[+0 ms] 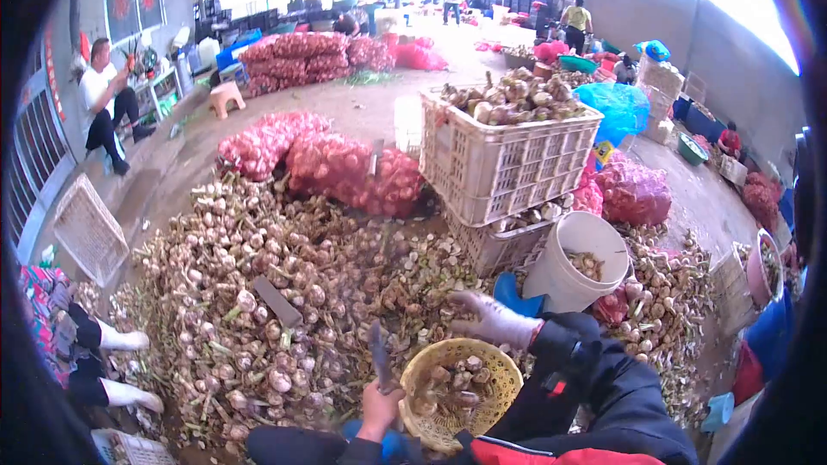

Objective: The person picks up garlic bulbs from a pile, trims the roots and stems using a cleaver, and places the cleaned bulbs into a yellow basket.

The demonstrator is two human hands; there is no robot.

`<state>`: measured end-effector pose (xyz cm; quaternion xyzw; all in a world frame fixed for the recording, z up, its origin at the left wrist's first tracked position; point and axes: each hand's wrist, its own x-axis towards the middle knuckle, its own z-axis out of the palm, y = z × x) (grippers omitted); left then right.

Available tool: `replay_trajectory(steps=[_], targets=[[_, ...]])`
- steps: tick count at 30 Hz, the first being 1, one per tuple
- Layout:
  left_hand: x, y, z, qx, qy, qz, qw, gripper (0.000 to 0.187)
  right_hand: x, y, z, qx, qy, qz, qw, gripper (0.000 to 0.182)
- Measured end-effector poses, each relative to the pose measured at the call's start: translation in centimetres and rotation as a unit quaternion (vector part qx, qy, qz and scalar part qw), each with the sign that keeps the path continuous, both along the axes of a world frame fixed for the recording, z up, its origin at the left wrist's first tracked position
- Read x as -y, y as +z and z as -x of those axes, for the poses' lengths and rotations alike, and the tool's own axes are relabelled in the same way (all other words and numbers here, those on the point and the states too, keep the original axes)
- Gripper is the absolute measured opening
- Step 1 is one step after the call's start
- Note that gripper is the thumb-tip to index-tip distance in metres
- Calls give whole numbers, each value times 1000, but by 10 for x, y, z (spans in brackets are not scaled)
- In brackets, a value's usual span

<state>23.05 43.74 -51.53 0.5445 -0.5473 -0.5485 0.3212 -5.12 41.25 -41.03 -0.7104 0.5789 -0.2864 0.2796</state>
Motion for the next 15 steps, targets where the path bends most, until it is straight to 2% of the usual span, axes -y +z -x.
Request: replay_trajectory(steps=[1,2,4,5,6,8,9,11,14,15], targets=[[-8,10,-3,-31,18,22,999,11,-2,21,12,-12,-12,-39,999,61],[-14,36,-8,-9,13,-1,1000,12,-3,48,21,-56,-3,-1,998,62],[-22,40,-23,-142,53,-79,985,17,-3,104,39,-110,2,71,991,55],[-28,51,-27,-95,68,-63,991,17,1,134,43,-204,48,275,938,53],[-34,66,-29,-44,76,-51,995,17,4,147,51,-141,-19,175,974,53],[-42,82,-30,-69,100,-33,992,16,5,201,59,-162,-51,148,974,51],[-41,79,-32,-77,78,-31,994,17,12,212,66,-207,-18,323,923,51],[-42,90,-27,-93,29,-28,995,20,12,259,58,-309,-65,318,894,49],[-60,133,1,-144,19,-21,989,19,19,304,47,-455,-80,408,788,48],[-61,137,9,-168,-6,-18,986,21,24,312,45,-431,-84,458,773,48]])
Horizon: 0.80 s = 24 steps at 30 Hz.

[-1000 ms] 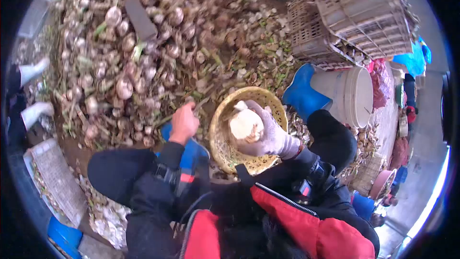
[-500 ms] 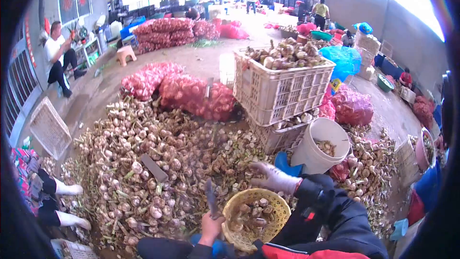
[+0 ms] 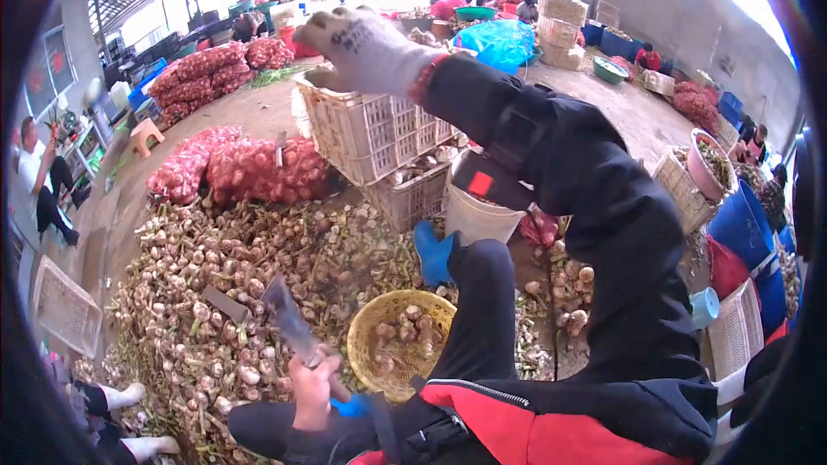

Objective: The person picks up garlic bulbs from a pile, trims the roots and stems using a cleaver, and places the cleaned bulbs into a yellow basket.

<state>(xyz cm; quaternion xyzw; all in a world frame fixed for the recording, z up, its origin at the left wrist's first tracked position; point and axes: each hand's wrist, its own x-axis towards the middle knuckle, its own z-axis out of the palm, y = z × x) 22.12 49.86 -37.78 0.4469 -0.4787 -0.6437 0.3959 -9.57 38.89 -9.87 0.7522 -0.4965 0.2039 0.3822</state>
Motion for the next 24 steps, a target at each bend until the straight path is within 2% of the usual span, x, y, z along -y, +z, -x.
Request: replay_trajectory(steps=[1,2,3,5,6,7,8,9,10,11,12,13,14,15,17,19,20,21,23,24], targets=[[-1,0,9,-24,-21,5,999,22,6,1,-7,0,6,-1,1000,48],[-2,-3,22,-74,-41,23,996,24,17,-6,-12,93,31,28,995,48],[-8,18,33,-80,-86,-6,993,27,28,-17,-19,188,55,54,979,48],[-18,29,61,-194,-130,-30,972,37,33,-51,-39,296,76,32,952,47],[-22,34,72,-273,-154,-119,942,41,41,-73,-48,350,68,0,934,47],[-27,34,80,-315,-172,-149,922,40,50,-100,-54,345,108,73,930,48],[-31,27,89,-349,-145,-186,907,39,56,-118,-60,421,111,-30,900,54],[-32,20,96,-390,-153,-190,888,40,47,-127,-74,500,60,-95,858,49],[-35,15,99,-398,-140,-228,877,42,55,-149,-76,575,75,-133,804,45],[-37,12,101,-404,-128,-270,864,44,59,-173,-77,659,169,-151,717,46],[-38,15,103,-406,-128,-260,867,44,56,-188,-77,688,119,-205,686,47],[-42,18,103,-410,-116,-262,866,46,90,-240,-68,699,121,-141,691,47],[-44,19,103,-414,-103,-266,864,48,77,-246,-66,678,60,-177,711,51],[-45,19,101,-412,-102,-266,865,48,65,-251,-70,691,21,-184,698,55],[-46,19,101,-397,-95,-269,873,50,49,-262,-68,549,-63,-148,820,49],[-52,18,103,-394,-110,-247,879,46,38,-283,-61,364,-109,-118,917,39],[-54,18,104,-390,-127,-221,885,41,27,-285,-64,276,-111,-103,949,36],[-57,7,107,-391,-125,-222,884,41,18,-289,-66,275,-111,-104,949,36],[-65,-23,112,-376,-162,-282,867,47,1,-301,-69,58,-62,-145,986,34],[-72,-19,113,-360,-160,-326,859,47,-2,-316,-66,-6,-39,-144,989,42]])
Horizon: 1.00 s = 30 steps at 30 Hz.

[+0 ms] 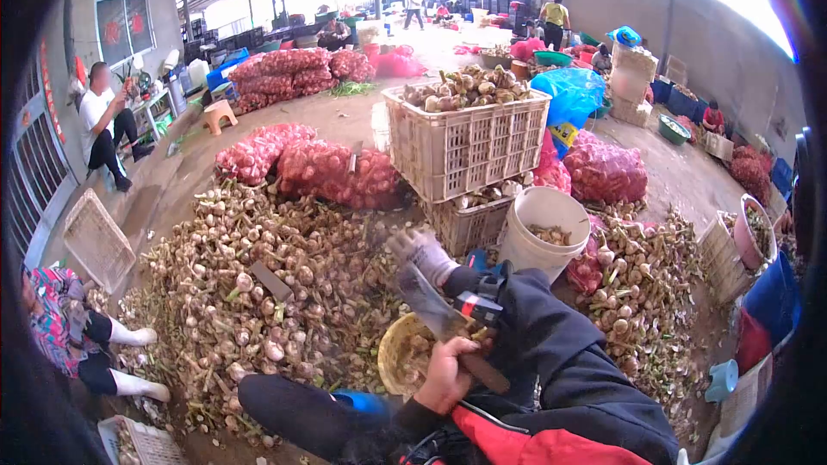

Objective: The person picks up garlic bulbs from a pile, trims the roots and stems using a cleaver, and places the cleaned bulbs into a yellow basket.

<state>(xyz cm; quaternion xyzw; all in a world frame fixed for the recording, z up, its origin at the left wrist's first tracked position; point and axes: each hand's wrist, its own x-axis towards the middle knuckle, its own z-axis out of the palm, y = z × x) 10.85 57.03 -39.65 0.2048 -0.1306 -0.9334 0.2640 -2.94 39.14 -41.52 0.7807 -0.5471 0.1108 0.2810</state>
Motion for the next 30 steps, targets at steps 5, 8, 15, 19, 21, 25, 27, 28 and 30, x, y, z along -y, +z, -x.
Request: replay_trajectory(steps=[5,8,15,19,21,25,27,28,30], targets=[[-27,-3,3,-29,6,2,1000,48,-21,-55,-1,238,-21,-109,965,55],[-30,-26,-20,104,-15,117,988,44,-46,-69,-7,454,55,-179,871,46],[-16,-42,-65,154,216,-9,964,19,-99,-100,-42,618,20,-292,729,33],[-21,-33,-68,219,267,-56,937,15,-112,-90,-75,657,70,-408,629,35],[-23,-40,-68,225,284,-38,931,15,-121,-84,-87,607,88,-468,636,33],[-15,-37,-64,254,284,-8,924,14,-132,-114,-88,564,178,-588,552,50],[-14,-37,-63,263,284,-9,922,13,-128,-106,-90,566,183,-543,593,49],[-14,-38,-63,266,284,-4,921,12,-127,-104,-91,563,187,-492,637,47],[-16,-40,-59,267,290,-8,919,13,-125,-106,-89,533,190,-472,676,46]])
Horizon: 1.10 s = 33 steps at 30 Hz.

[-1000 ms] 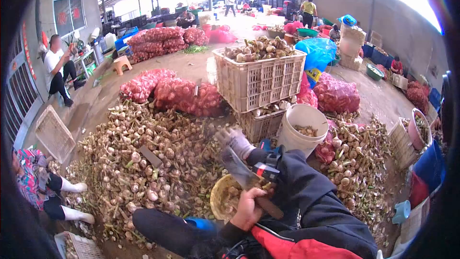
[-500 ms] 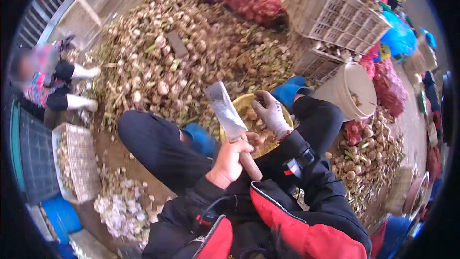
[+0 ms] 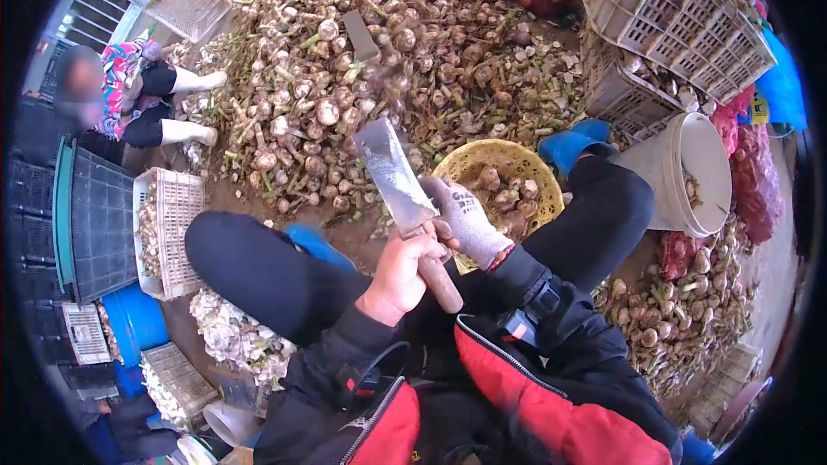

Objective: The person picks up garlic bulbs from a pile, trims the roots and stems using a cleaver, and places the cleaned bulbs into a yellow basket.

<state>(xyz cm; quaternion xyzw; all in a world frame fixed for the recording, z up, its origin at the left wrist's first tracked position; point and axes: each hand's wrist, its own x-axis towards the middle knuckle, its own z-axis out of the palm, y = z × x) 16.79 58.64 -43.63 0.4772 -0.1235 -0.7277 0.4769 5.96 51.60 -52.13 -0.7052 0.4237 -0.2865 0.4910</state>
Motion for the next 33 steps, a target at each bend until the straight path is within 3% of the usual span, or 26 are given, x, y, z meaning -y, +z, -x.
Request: replay_trajectory(steps=[3,5,7,9,10,15,17,22,25,33], targets=[[-8,-5,5,-19,6,10,1000,19,-5,3,7,-21,-1,64,998,40],[-10,-5,9,-2,-15,-22,1000,22,-7,8,10,-68,48,-69,994,37],[-8,-1,12,3,-26,-34,999,21,-7,-10,5,0,31,-231,973,34],[-10,1,12,15,-55,-46,997,23,-11,-20,5,-51,60,-51,996,33],[-13,1,14,16,-60,-49,997,23,-15,-28,3,1,46,-84,995,31],[-20,1,17,-1,-50,-42,998,23,-18,-22,7,-10,47,-164,985,25],[-22,3,16,17,-65,-34,997,23,-20,-22,9,-44,74,-59,995,22],[-24,6,19,21,-94,-21,995,25,-24,-33,14,60,75,-145,985,22],[-23,6,19,22,-111,-23,993,25,-24,-48,15,46,97,-41,993,22],[-16,0,17,5,-128,-56,990,24,-23,-63,13,96,56,-116,987,20]])
